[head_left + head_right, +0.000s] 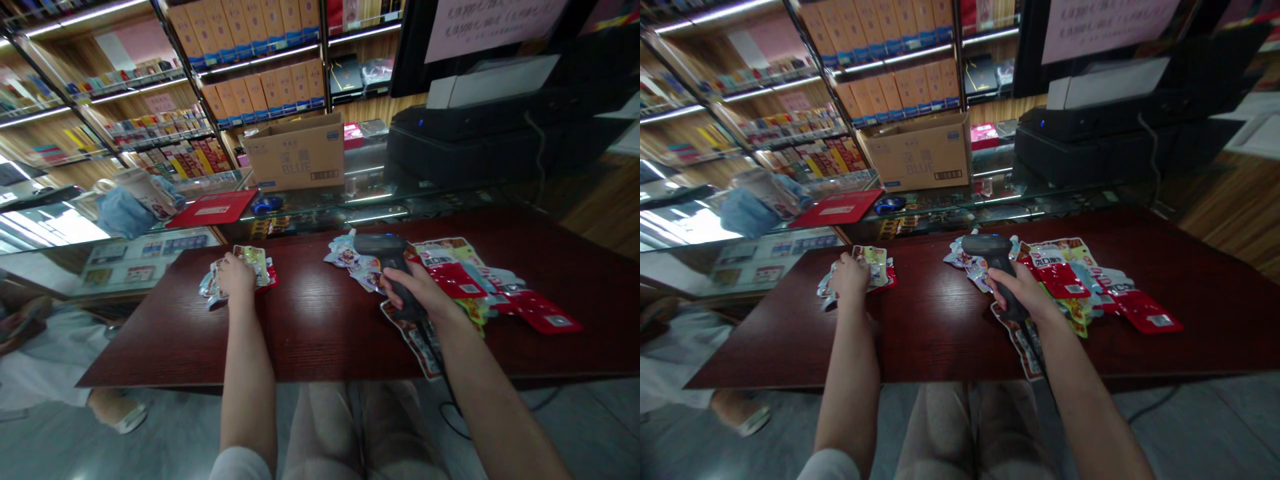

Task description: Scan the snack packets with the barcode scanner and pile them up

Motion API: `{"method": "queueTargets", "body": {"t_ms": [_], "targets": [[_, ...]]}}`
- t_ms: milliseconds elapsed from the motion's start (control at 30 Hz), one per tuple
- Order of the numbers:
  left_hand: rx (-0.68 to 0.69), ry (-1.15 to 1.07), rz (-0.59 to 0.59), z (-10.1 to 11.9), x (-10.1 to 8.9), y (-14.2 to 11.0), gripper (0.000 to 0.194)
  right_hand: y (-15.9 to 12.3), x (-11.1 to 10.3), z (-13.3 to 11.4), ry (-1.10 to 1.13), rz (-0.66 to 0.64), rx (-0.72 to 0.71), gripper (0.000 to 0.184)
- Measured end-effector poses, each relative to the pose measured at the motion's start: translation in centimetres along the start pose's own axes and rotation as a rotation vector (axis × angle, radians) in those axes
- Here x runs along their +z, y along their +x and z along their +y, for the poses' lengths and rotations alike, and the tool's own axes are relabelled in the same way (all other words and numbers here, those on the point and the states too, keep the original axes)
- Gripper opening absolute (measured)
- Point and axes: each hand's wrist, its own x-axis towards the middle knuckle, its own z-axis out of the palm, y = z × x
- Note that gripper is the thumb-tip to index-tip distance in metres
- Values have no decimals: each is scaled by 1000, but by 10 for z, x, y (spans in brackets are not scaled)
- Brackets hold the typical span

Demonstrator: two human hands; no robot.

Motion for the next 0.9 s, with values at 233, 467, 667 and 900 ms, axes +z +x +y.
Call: {"method": "queueTargets", "body": {"t_ms": [233,467,667,900], "targets": [[117,27,143,4,5,-5,41,-1,0,0,0,0,3,33],[375,113,-111,11,13,-5,38,-1,1,-2,0,11,10,34],[324,165,-131,6,24,-4,55,0,1,-2,6,4,9,33],[284,153,-53,8,29,-7,50,0,1,-3,25,5,19,33]]}}
